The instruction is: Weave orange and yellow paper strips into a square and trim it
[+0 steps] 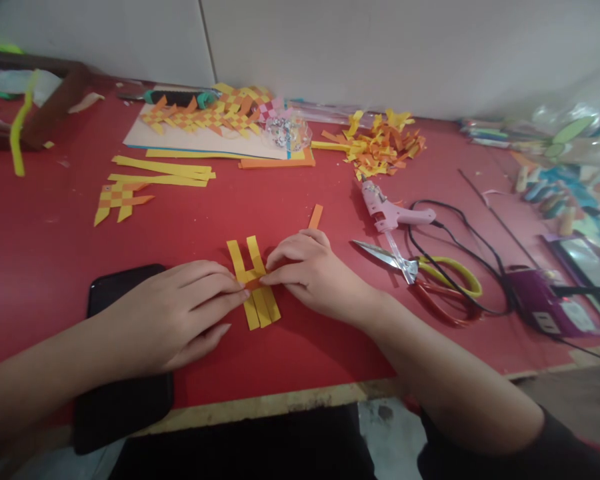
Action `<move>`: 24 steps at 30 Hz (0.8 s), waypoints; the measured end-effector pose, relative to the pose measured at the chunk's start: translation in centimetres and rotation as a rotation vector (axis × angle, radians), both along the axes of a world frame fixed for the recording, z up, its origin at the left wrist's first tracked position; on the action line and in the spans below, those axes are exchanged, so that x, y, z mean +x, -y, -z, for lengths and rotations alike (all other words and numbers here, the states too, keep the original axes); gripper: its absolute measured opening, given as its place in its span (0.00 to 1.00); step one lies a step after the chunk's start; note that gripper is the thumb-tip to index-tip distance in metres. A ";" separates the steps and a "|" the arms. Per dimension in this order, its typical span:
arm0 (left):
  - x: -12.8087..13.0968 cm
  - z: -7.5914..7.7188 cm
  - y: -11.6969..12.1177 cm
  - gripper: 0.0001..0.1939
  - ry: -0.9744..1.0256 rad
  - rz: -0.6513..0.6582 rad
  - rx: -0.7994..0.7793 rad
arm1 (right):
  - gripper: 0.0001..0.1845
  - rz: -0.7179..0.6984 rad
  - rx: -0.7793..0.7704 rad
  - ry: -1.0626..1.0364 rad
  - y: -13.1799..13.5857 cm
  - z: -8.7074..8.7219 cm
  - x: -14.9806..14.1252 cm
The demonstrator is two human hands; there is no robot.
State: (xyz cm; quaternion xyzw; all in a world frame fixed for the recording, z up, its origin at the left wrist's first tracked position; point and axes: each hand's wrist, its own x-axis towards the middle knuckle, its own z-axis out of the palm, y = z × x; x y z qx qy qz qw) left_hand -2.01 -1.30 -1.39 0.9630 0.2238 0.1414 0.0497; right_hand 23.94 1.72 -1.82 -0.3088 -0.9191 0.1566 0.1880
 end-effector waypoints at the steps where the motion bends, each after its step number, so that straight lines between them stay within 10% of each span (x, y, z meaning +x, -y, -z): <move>1: 0.0 0.0 0.0 0.17 -0.012 -0.002 -0.006 | 0.15 -0.003 0.004 -0.002 0.0 0.0 0.0; 24: 0.5 0.2 0.8 0.21 -0.016 -0.011 -0.020 | 0.15 0.013 -0.012 -0.002 0.1 0.1 -0.1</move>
